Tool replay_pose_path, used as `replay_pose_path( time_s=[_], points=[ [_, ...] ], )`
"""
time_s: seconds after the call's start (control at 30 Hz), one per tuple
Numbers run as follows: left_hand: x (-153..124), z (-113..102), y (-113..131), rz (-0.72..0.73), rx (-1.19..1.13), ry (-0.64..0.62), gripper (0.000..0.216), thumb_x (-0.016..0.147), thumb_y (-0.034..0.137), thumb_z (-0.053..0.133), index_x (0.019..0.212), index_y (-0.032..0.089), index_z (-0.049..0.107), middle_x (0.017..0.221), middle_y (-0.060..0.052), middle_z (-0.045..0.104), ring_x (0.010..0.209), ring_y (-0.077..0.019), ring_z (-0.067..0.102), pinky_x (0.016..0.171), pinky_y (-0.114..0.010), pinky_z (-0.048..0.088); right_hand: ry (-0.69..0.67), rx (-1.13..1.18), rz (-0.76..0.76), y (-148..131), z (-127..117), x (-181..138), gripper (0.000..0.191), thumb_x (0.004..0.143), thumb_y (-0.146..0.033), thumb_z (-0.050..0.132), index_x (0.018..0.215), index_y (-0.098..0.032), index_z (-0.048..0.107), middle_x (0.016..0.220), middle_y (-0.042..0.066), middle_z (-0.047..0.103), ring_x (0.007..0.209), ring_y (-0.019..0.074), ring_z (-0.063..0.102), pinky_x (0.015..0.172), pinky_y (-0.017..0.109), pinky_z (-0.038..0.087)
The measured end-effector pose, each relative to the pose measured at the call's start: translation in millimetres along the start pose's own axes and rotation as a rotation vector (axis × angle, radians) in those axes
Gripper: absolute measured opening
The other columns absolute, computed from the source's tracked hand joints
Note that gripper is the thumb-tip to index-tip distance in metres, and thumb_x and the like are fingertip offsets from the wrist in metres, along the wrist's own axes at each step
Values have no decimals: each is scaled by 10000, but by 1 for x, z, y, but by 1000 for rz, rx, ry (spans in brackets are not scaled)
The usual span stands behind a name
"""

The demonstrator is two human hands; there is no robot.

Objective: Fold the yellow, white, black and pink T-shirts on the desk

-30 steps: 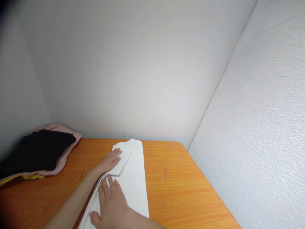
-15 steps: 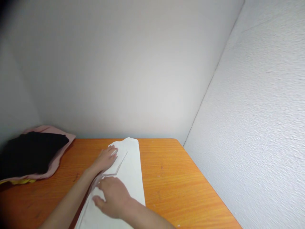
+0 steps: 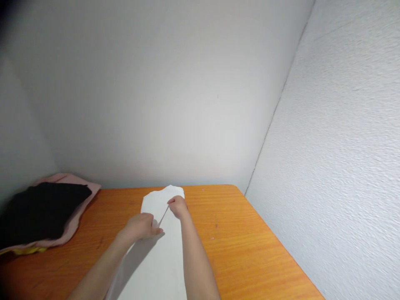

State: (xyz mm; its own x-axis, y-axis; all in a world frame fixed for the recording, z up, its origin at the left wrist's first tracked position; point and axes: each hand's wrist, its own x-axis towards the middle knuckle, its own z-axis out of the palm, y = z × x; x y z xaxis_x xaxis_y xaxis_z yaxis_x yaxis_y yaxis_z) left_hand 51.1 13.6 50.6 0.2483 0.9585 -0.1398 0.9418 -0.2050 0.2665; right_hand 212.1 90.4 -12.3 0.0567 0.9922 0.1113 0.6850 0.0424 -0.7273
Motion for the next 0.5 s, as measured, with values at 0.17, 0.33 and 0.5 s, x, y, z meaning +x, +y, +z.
replay_pose_path(
  time_s=[0.17, 0.33, 0.5],
  points=[
    [4, 2, -4, -4, 21, -54, 160, 643, 279, 656, 741, 163, 708, 867, -183, 730, 856, -336, 689, 741, -378, 484, -27, 31, 73, 18, 14, 10, 170, 713, -147, 678, 859, -198, 747, 809, 14, 731, 746, 157, 655, 649, 239, 467],
    [4, -8, -8, -14, 10, -93, 110, 668, 223, 605, 717, 183, 695, 759, -112, 718, 754, -260, 677, 687, -313, 457, 4, 48, 88, 23, 18, 18, 128, 726, -225, 667, 820, -210, 753, 807, 8, 732, 753, 160, 643, 648, 236, 443],
    [-4, -22, -6, 2, 49, -126, 157, 688, 142, 544, 741, 165, 690, 790, -109, 722, 707, -238, 660, 588, -285, 386, 48, 75, 81, 17, 21, 18, 117, 722, -184, 645, 795, -190, 736, 764, 7, 715, 701, 150, 631, 611, 227, 425]
  ],
)
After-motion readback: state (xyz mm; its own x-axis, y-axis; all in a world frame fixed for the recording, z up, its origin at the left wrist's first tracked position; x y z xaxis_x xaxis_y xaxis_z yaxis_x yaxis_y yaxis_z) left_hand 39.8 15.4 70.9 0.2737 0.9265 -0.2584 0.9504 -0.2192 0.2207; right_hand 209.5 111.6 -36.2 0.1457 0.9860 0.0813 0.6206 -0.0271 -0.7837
